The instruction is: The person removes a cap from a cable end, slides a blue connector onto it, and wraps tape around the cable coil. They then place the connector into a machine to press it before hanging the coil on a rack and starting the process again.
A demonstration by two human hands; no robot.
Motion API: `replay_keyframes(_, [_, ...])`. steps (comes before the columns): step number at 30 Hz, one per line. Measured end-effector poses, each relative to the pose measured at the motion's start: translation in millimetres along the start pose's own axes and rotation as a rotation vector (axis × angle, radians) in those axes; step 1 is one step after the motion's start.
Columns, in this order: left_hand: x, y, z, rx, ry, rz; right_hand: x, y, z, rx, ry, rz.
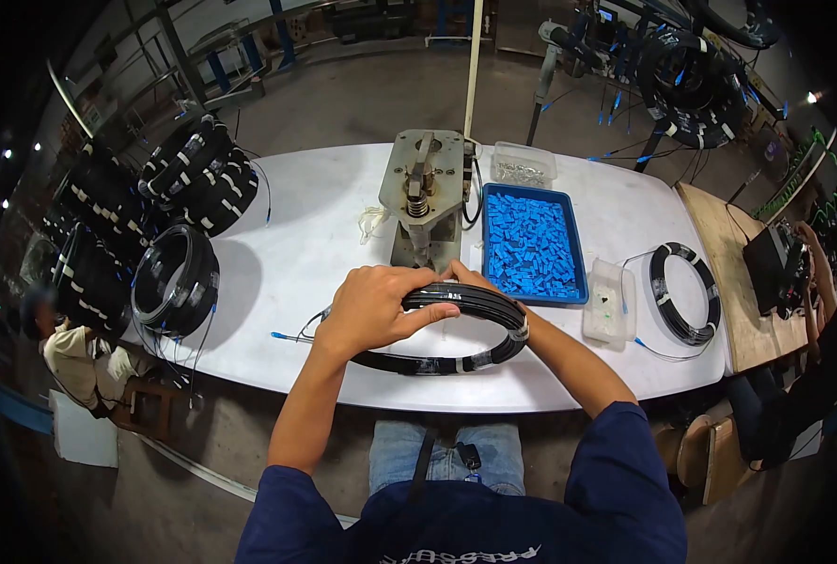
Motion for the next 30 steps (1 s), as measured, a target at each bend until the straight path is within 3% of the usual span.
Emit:
replay_keyframes(9, [2, -3, -9, -0.003, -0.031, -0.015, 16, 37, 2, -0.09, 0.2, -0.09])
replay_keyframes(11, [4, -2, -8, 0.0, -0.045, -0.011, 29, 70, -4, -0.216, 0.306, 0.085])
replay_keyframes(12, [4, -3, -11, -0.004, -0.048, -0.018, 26, 57, 0, -0.097, 0.247, 0.124])
replay_keyframes(16, [4, -7, -13, -0.024, -0.077, 0.0, 29, 45, 3, -0.047, 0.299, 0.186])
replay_keyframes(22, [-1, -6, -12, -0.063, -0.128, 0.015, 44, 73, -3, -0.075, 0.245, 0.13])
replay_keyframes(24, [1, -13, -14, -0.024, -0.121, 0.054, 52, 81, -4, -0.208, 0.14, -0.239])
replay_keyframes(27, [6, -24, -21, 0.092, -0.101, 0.158, 55, 61, 2, -0.24, 0.146, -0.301])
replay_keyframes(29, [5, -27, -25, 0.166, -0.087, 0.228, 57, 79, -3, -0.287, 0.077, -0.22])
replay_keyframes(30, [-2, -21, -28, 0.07, -0.254, 0.249, 46, 48, 2, -0.282, 0.09, -0.089])
Point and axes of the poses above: each hand's wrist, its own z-axis away from the middle knuckle, its own x-axis out of the palm, y = z × x, the point moved 1 cm from there along -z, towards the middle knuckle
